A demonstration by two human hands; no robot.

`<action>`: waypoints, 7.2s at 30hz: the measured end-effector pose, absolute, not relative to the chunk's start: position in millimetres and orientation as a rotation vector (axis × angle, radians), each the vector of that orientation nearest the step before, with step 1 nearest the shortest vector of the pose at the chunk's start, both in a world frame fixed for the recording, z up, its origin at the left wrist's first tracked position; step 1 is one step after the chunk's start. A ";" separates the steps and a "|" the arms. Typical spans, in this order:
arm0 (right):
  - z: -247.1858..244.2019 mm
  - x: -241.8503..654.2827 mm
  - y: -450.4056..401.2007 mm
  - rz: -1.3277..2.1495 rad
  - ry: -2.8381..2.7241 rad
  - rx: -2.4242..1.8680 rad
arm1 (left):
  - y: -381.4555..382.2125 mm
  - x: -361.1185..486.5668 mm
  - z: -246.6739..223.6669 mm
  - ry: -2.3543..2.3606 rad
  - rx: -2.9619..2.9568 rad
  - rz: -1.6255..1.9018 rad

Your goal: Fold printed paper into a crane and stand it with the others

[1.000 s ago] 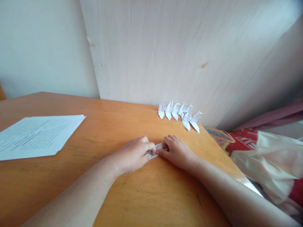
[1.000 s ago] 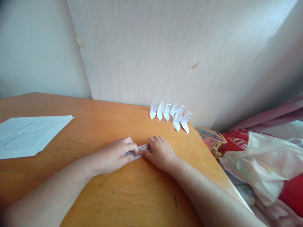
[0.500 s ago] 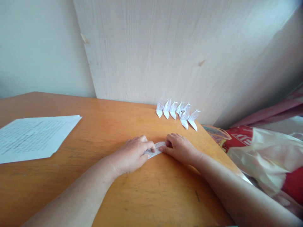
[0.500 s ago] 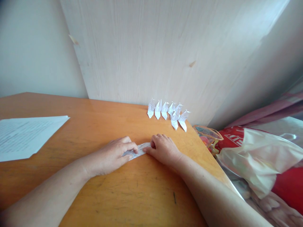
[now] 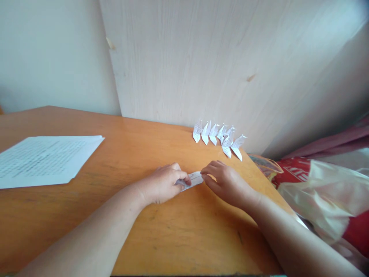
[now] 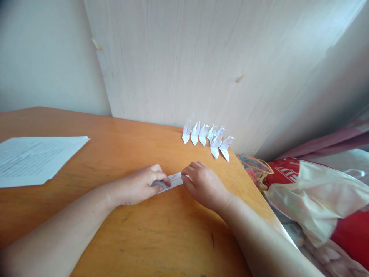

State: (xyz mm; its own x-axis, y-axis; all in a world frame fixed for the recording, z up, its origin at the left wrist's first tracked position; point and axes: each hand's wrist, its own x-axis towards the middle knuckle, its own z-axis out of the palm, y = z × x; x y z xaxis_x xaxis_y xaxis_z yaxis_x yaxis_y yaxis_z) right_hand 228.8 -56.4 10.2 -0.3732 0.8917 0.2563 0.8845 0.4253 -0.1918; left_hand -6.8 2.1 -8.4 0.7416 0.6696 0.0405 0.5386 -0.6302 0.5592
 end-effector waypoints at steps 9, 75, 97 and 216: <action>25.8 193.6 -84.7 0.032 -2.752 -1.407 | 7.4 -8.5 -13.1 0.843 2.368 0.363; 17.6 182.0 -88.3 0.007 -2.779 -1.408 | 24.6 -19.5 5.6 0.642 2.375 0.022; 24.1 179.3 -88.6 0.080 -2.787 -1.442 | 27.1 -21.2 6.3 0.622 2.392 0.001; -16.5 190.1 -40.8 0.353 -2.267 -1.630 | 7.9 -12.0 -10.8 0.820 2.256 0.357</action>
